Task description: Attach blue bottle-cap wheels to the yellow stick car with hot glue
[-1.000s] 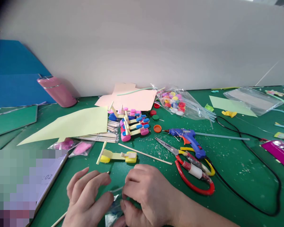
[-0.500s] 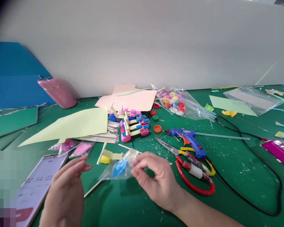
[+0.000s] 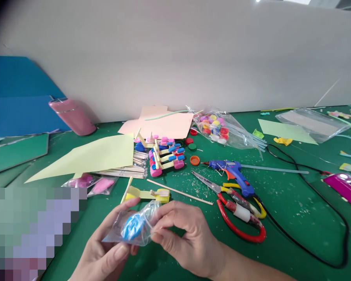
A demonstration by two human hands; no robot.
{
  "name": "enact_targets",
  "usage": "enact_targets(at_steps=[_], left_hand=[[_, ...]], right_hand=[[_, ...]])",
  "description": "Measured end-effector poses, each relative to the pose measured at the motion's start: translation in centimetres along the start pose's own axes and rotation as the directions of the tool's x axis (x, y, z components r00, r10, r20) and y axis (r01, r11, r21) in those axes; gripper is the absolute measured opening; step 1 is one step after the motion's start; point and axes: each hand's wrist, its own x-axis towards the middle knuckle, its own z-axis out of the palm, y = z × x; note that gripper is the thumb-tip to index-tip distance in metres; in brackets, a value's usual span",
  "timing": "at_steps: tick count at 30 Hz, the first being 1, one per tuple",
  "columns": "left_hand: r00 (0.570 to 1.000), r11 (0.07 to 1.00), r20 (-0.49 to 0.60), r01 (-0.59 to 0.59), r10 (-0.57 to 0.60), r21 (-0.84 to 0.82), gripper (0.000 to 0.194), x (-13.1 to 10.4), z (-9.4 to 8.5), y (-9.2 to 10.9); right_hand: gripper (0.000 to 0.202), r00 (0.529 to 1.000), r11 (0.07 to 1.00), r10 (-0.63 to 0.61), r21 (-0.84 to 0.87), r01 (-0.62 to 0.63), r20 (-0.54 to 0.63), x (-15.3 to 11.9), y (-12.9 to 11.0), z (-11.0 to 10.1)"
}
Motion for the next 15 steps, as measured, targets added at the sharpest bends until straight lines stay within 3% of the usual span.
enact_targets(at_steps=[3,7,10,15], left_hand=[[0.999,1.000,-0.021,0.028,-0.028,0.012,0.053,-0.10,0.00,0.26],[0.991,0.996,-0.114,-0.066,0.072,0.055,0.057,-0.29,0.53,0.25],[0.989,0.990,-0.129,-0.061,0.077,0.125,0.050,-0.25,0.77,0.24],[0.986,0.982,-0.142,-0.056,0.082,0.178,0.045,-0.21,0.89,0.35]], right_hand=[[0.010,0.999,0.996,-0.034,-0.076,0.037,0.036,0.10,0.24,-0.04],[0.011,0.997,0.984,-0.046,-0.171,0.057,0.069,0.16,0.42,-0.12],[0.012,0.995,0.980,-0.047,-0.191,0.063,0.087,0.12,0.32,-0.28],[0.025,0.990,0.994,0.095,-0.056,-0.089,0.108,0.21,0.32,-0.70]])
